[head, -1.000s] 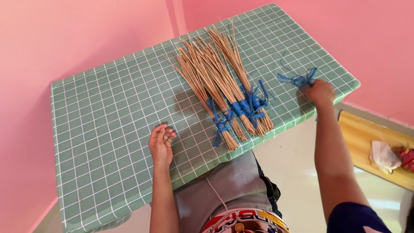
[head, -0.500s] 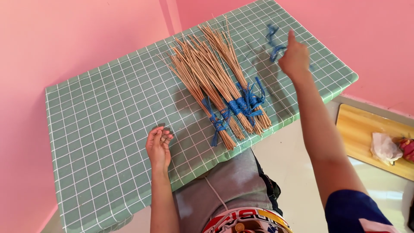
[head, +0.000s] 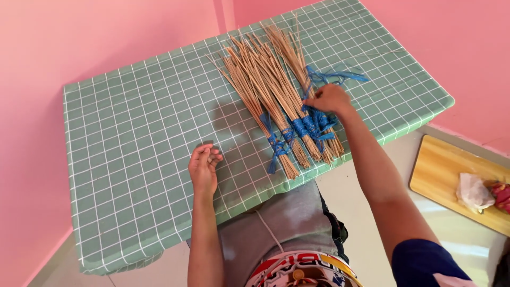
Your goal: Gathering loose bamboo sticks into uniform bundles and securing them with blue plastic ties on a table.
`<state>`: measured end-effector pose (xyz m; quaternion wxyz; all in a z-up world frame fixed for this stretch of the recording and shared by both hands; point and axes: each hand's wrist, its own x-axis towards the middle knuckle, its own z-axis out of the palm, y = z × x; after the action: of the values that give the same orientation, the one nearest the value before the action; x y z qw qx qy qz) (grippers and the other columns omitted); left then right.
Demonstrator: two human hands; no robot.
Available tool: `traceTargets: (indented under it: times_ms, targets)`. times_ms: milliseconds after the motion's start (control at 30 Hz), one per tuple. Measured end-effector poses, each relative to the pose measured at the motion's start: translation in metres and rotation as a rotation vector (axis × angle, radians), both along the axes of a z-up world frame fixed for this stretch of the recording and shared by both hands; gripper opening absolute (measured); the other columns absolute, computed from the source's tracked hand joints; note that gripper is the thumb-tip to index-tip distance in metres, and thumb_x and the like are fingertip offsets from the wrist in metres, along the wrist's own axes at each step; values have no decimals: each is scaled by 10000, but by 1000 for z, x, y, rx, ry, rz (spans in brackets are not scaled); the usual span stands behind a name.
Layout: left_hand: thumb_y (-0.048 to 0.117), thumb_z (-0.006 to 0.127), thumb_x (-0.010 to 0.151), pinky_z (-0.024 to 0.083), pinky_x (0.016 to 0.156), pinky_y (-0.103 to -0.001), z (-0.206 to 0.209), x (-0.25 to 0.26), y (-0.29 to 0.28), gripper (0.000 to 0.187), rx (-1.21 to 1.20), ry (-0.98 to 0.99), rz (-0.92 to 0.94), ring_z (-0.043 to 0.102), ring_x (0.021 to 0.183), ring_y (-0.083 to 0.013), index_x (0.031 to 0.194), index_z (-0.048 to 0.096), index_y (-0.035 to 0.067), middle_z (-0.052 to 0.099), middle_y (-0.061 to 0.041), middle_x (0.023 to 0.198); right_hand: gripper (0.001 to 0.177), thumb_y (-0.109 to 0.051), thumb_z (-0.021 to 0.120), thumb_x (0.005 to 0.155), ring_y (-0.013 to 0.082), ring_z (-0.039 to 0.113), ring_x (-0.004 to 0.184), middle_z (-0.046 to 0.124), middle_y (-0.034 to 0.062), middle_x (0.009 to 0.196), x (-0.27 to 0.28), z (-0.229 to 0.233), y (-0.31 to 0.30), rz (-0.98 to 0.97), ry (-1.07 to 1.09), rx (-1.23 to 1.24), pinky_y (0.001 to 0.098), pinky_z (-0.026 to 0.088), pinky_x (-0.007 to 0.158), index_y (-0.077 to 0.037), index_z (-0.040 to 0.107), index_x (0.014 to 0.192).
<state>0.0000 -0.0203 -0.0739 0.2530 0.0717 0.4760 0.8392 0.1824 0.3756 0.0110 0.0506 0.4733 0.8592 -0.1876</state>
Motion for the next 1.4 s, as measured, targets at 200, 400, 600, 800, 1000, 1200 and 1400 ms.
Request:
traceTargets:
  times_ms: [200,400,600,800,1000,1200,1400]
  targets:
    - [85,548,1035,640,710,-301,3,1,3,144,-9,31,5,738,710,-193,1107,663,38,726,-134,854,579,-596,844,679,413,679,1147,765,200,1089,-1,-63,42,8,177,27,508,561,950,-178,806,1078]
    - [92,561,1032,637,716,-305,3,3,4,146,-30,33,11,738,712,-190,1118,663,34,719,-123,862,329,-489,763,777,378,715,982,759,128,892,11,-59,36,-134,424,-14,482,553,826,-207,813,938]
    - [56,639,979,640,729,-315,22,13,16,143,-206,215,-37,726,721,-186,1108,693,30,716,-115,876,260,-401,782,810,321,721,882,721,91,786,18,-25,17,-129,673,-111,423,520,786,-167,789,921]
    - [72,686,964,642,736,-337,59,26,23,166,-337,485,-105,725,721,-193,1124,724,47,735,-139,888,163,-266,808,878,173,693,646,665,57,692,18,11,-26,-1,909,-167,274,509,605,-160,792,1001]
    - [204,766,946,661,715,-357,74,38,44,176,-343,502,-180,756,732,-205,1097,765,113,772,-102,924,320,-139,800,907,234,691,646,674,142,793,15,32,-64,205,937,-76,319,536,560,-57,761,1214]
    - [286,746,964,672,550,-413,101,50,58,433,-83,90,-308,750,729,-297,1297,621,38,726,-240,1016,332,-111,797,879,313,678,683,698,163,855,8,68,-137,664,998,110,363,524,593,-21,760,1197]
    - [366,716,985,662,527,-432,98,51,42,516,174,-21,-340,771,848,-369,1353,560,40,714,-285,1166,279,-249,627,1008,286,673,758,667,111,894,-5,89,-201,1087,861,684,383,529,666,-59,749,1171]
